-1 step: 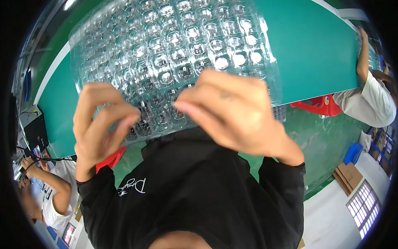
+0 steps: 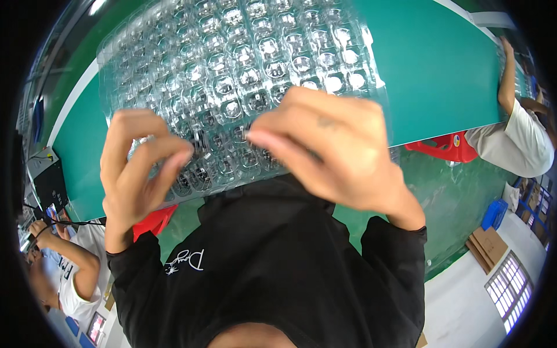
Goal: Picking small electronic components from a bulk tray and placing them into a specialized jig for assembly.
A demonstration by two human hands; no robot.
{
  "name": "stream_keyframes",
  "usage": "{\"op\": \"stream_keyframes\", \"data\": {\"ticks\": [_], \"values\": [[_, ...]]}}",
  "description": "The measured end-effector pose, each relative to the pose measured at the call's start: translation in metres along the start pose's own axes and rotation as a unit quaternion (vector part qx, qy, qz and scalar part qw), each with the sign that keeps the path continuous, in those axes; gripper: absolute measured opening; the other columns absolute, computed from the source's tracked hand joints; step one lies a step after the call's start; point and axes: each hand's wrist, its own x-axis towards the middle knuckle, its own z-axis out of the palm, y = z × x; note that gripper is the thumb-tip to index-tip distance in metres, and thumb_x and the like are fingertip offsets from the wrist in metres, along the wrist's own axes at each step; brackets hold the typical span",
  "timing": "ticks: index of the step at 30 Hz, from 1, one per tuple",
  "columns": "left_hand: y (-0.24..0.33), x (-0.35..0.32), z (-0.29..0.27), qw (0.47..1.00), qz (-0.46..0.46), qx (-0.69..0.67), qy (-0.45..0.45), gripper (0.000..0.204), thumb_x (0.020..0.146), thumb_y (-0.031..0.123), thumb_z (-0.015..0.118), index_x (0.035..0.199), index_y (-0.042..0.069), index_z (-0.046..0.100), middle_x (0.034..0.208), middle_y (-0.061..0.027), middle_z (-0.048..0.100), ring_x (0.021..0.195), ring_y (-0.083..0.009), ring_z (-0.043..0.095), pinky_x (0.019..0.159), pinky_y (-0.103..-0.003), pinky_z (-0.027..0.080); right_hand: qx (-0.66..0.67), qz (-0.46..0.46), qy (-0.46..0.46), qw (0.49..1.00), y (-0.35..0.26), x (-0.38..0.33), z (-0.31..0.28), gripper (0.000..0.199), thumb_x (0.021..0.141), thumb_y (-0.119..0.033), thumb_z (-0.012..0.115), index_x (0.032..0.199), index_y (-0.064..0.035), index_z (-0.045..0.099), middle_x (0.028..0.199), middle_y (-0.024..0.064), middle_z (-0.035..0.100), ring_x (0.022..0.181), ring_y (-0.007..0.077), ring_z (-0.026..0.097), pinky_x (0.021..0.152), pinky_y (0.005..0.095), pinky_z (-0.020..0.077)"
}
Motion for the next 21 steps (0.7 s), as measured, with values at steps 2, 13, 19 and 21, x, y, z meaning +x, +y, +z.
{"op": "stream_keyframes", "data": {"ticks": [2,13,19,21], "values": [[-0.007,0.005,0.005,0.999,0.011,0.048,0.013,0.023,0.068,0.003,0.081,0.087,0.003,0.069,0.089,-0.0098,0.058,0.082,-0.0279,0.060,0.068,-0.039,0.047,-0.055,-0.017,0.010,0.998,0.003,0.006,-0.004,0.013,0.078,0.006,0.077,0.088,0.0014,0.072,0.076,0.0091,0.070,0.060,0.0175,0.064,0.052,0.0259,0.0476],[-0.017,0.014,0.037,0.984,0.087,0.154,-0.011,0.019,0.077,0.008,0.074,0.093,0.002,0.064,0.085,-0.0059,0.056,0.080,-0.0235,0.056,0.069,-0.036,0.045,-0.182,-0.090,-0.052,0.978,0.015,0.009,0.018,0.018,0.078,-0.007,0.078,0.086,-0.0047,0.063,0.070,0.0049,0.054,0.055,0.0242,0.056,0.051,0.0346,0.0460],[-0.014,0.017,0.014,0.991,0.065,0.108,-0.034,0.020,0.077,0.006,0.075,0.094,0.003,0.065,0.084,-0.0064,0.057,0.082,-0.0247,0.057,0.070,-0.037,0.046,-0.208,-0.103,-0.077,0.970,-0.004,0.012,0.027,0.016,0.079,-0.009,0.071,0.091,-0.0027,0.063,0.077,0.0050,0.054,0.066,0.0207,0.059,0.058,0.0341,0.0472],[-0.021,0.025,0.011,0.994,0.056,0.084,-0.041,0.019,0.077,0.006,0.076,0.093,0.003,0.066,0.084,-0.0066,0.059,0.082,-0.0251,0.058,0.071,-0.037,0.046,-0.198,-0.102,-0.070,0.972,0.001,0.012,0.031,0.016,0.082,-0.009,0.072,0.092,-0.0013,0.063,0.077,0.0056,0.054,0.066,0.0211,0.059,0.058,0.0347,0.0466]]}}
